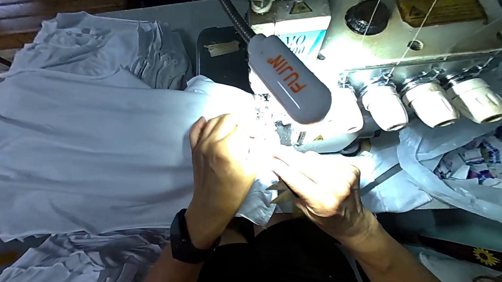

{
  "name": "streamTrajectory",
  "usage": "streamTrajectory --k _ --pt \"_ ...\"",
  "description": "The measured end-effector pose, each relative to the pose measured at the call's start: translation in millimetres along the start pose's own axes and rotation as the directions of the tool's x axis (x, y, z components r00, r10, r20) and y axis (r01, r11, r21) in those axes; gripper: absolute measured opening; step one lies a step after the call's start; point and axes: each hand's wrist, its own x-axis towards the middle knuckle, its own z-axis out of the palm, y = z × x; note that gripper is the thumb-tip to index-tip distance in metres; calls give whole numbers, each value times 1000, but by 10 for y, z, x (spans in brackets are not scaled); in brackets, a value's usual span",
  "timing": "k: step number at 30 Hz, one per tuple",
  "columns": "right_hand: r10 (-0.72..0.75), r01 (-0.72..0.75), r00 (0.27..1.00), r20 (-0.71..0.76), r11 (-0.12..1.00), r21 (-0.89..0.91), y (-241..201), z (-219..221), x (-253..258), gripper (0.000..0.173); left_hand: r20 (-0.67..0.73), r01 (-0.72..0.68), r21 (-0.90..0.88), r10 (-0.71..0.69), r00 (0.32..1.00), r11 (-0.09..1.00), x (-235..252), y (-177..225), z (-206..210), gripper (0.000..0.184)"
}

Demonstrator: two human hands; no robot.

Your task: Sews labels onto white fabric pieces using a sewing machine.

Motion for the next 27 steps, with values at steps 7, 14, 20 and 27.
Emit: streamTrajectory --k 7,14,20,27 --pt "18 -17 1000 13 999 -38 -19 -1 8 20 7 -45 -26 45 999 999 -73 -121 -20 14" --pt "24 -24 1000 -2 999 -29 -12 23 30 21 22 -68 -47 70 997 997 -30 -173 -26 15" --pt "12 -12 1000 -24 1000 -2 8 56 29 19 28 -102 -60 104 994 993 -17 -223 -18 16" --pt "71 -62 995 -70 991 115 -58 71 -19 17 50 -147 -57 150 987 987 22 -259 -36 16"
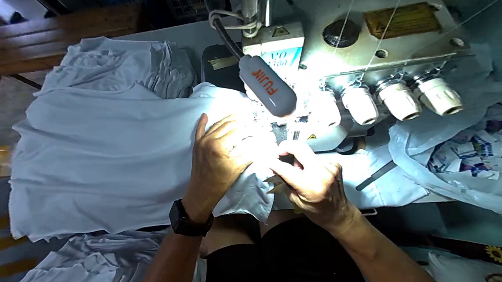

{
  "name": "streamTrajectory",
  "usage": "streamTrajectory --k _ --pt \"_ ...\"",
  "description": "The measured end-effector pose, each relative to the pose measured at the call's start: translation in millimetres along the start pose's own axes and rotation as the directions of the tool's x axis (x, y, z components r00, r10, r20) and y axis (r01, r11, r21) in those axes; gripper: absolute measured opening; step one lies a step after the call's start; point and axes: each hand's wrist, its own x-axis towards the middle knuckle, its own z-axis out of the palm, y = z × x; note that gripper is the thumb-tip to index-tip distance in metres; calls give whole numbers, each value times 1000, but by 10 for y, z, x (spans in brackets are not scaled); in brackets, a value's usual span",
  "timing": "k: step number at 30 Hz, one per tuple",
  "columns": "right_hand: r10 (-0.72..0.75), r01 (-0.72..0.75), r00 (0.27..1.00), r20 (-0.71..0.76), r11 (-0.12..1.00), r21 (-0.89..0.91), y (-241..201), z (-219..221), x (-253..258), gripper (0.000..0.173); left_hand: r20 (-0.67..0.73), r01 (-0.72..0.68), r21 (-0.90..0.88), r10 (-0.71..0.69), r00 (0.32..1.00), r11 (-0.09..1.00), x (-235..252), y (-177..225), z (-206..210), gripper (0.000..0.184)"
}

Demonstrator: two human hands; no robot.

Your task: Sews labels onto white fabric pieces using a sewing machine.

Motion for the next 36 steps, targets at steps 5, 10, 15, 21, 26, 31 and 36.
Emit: streamTrajectory --k 5,10,15,21,26,31,36 --pt "31 -31 999 -17 999 30 17 36 24 16 32 -1 -20 1 999 1000 49 -29 -33 15" --pt "83 -83 996 20 997 -5 11 84 113 19 117 -36 -54 42 992 998 198 -73 -162 26" --pt "141 -141 989 -47 990 2 -92 147 94 21 -6 72 48 -71 997 996 623 -224 -23 18" --pt "153 -135 980 -125 981 141 -98 -83 -45 33 -69 290 66 -285 956 955 386 -105 -72 25" --pt "412 -412 911 -9 911 -5 -80 -318 -186 58 -149 373 92 -358 922 923 -332 277 -150 29" --pt "483 -485 867 121 874 -8 -243 -291 -60 35 -20 344 -16 -345 939 939 -112 -62 -537 55" --pt "388 -376 916 98 919 -119 -337 -167 160 22 122 240 -106 -227 966 965 156 -477 -597 24"
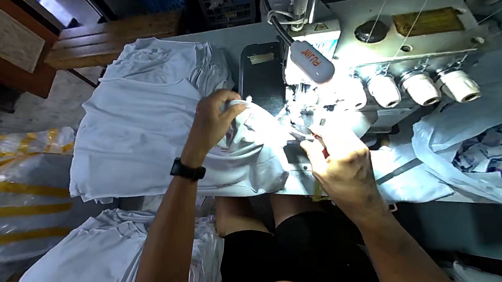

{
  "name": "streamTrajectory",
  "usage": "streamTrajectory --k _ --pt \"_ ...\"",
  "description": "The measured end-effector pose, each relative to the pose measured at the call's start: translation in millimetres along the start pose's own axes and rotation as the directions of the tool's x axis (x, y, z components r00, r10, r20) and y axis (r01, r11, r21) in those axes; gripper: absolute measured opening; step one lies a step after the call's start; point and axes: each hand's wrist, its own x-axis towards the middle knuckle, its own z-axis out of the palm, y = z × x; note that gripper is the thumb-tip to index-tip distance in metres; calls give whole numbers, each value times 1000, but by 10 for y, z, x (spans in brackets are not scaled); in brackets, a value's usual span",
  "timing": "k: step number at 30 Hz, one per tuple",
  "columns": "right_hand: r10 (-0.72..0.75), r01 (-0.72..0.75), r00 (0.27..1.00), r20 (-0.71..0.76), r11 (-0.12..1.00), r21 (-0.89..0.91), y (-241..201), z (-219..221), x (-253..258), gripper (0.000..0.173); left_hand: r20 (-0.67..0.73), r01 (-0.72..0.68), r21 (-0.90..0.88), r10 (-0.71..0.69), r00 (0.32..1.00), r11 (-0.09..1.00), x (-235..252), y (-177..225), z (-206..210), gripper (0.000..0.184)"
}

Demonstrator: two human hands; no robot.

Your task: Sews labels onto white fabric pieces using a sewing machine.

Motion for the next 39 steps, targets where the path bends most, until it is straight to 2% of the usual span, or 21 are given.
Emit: streamTrajectory --k 3,5,9,12,14,18,21,24,26,28,29,30,31,32,33,34,35,37,39 --pt "12 -10 1000 14 993 -117 -123 63 125 20 12 -47 -169 49 999 985 -99 179 -148 17" --pt "7 -3 999 32 991 -134 -219 110 196 20 -9 -132 -146 132 991 980 -173 192 -177 10" --pt "-55 56 998 8 991 -125 -323 237 275 20 68 -176 -34 178 982 984 -302 334 -229 21" --pt "-70 70 997 -17 997 21 -254 277 324 18 49 -250 -56 253 966 967 -248 311 -180 25" --pt "30 -34 999 23 977 211 -226 191 373 19 61 -263 -71 267 962 962 -230 314 -189 28" --pt "165 -274 951 260 840 468 -244 37 401 15 104 -288 -85 296 950 954 -255 345 -191 32" --pt "209 -389 903 374 767 510 -294 98 481 14 144 -322 -66 329 933 944 -301 431 -186 33" --pt "157 -361 910 384 754 548 -313 164 551 19 110 -375 -60 379 919 925 -255 373 -128 32" --pt "130 -293 942 308 767 572 -336 124 548 16 117 -334 26 329 937 942 -260 382 -190 33" --pt "64 -133 988 137 802 582 -339 161 475 14 72 -256 124 249 966 959 -282 437 -332 27" --pt "-1 -36 998 63 813 581 -338 251 422 22 29 -240 150 238 971 959 -313 497 -440 22" --pt "-79 31 995 57 810 586 -354 337 343 34 -20 -236 154 242 970 959 -364 587 -590 21" --pt "-163 65 980 111 800 597 -390 408 240 37 -72 -235 137 246 967 962 -446 720 -783 22" --pt "-244 84 955 169 769 633 -430 470 129 27 -124 -245 125 260 958 961 -564 866 -1012 21" --pt "-302 37 914 270 726 687 -480 466 39 14 -160 -235 131 255 954 963 -738 1012 -1262 19" --pt "-353 -36 858 372 683 730 -515 372 8 10 -171 -187 142 210 963 972 -977 1149 -1515 18" --pt "-392 -55 832 392 646 762 -523 210 36 9 -162 -147 160 173 972 976 -1233 1236 -1752 15" --pt "-370 -47 865 339 612 790 -473 -272 252 11 -2 -131 207 134 991 970 -1726 1353 -2107 11" --pt "-281 -24 930 237 598 801 -363 -664 587 19 196 -177 239 131 972 955 -2013 1479 -2216 32"
